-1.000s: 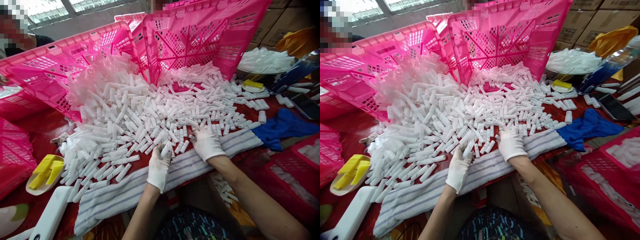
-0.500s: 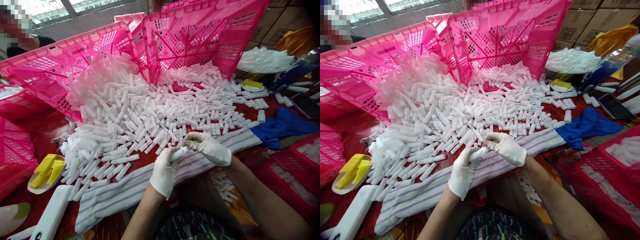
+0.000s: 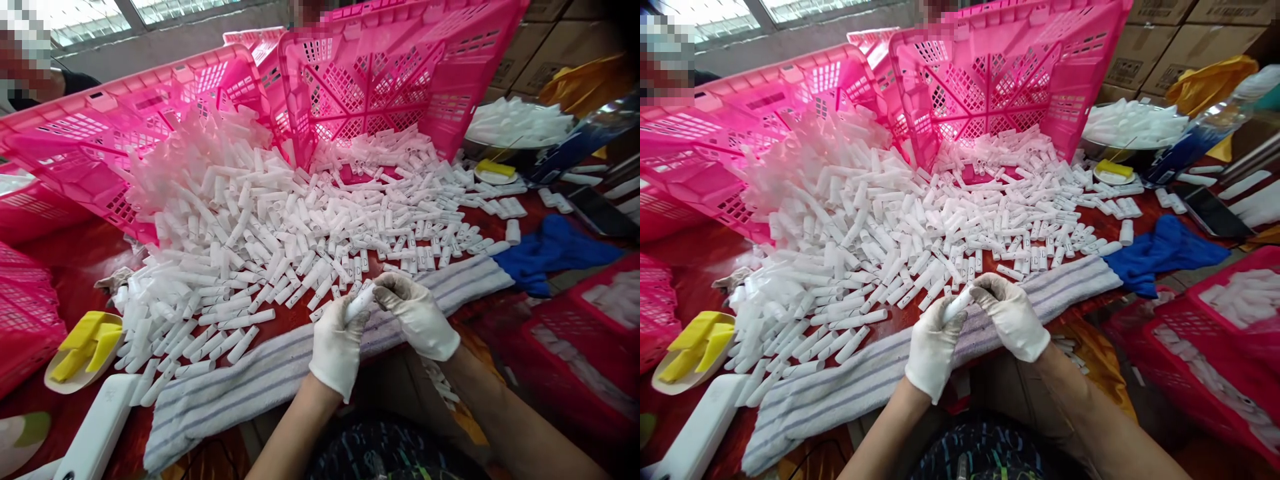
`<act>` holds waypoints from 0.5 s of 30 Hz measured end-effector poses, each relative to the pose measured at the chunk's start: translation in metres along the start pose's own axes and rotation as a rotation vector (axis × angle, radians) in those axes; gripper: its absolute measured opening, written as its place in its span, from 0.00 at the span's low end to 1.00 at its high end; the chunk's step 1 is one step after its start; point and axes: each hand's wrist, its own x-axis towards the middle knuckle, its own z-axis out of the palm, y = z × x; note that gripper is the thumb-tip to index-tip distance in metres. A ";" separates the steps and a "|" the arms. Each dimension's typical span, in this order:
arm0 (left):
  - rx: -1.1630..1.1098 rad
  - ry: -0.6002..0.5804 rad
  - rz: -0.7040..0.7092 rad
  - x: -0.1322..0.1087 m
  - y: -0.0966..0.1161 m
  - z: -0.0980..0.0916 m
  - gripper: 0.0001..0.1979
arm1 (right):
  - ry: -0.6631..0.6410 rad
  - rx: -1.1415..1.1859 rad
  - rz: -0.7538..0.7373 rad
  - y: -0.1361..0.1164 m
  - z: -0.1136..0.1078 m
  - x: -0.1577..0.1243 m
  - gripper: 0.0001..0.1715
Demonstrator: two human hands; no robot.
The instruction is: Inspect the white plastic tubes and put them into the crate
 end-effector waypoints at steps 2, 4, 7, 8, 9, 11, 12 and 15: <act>-0.088 0.031 -0.078 -0.004 0.005 0.000 0.14 | -0.019 -0.033 0.018 -0.008 -0.003 0.001 0.21; -0.287 -0.040 -0.226 -0.004 0.011 -0.004 0.15 | -0.028 -0.054 -0.004 -0.013 -0.005 0.000 0.20; -0.776 -0.460 -0.663 0.001 0.016 -0.015 0.22 | -0.104 -0.108 -0.068 -0.016 -0.006 -0.002 0.19; -0.910 -0.595 -0.779 0.003 0.017 -0.017 0.24 | -0.145 -0.135 -0.077 -0.016 -0.006 -0.004 0.18; -0.999 -0.682 -0.851 0.005 0.018 -0.019 0.25 | -0.186 -0.161 -0.090 -0.016 -0.006 -0.007 0.18; -1.008 -0.729 -0.854 0.004 0.020 -0.017 0.26 | -0.233 -0.202 -0.138 -0.018 -0.009 -0.014 0.18; -0.921 -0.700 -0.783 0.003 0.021 -0.014 0.26 | -0.227 -0.227 -0.160 -0.020 -0.014 -0.020 0.19; -0.367 -0.418 -0.400 -0.003 0.018 -0.010 0.22 | -0.162 -0.399 -0.065 -0.027 -0.044 -0.037 0.17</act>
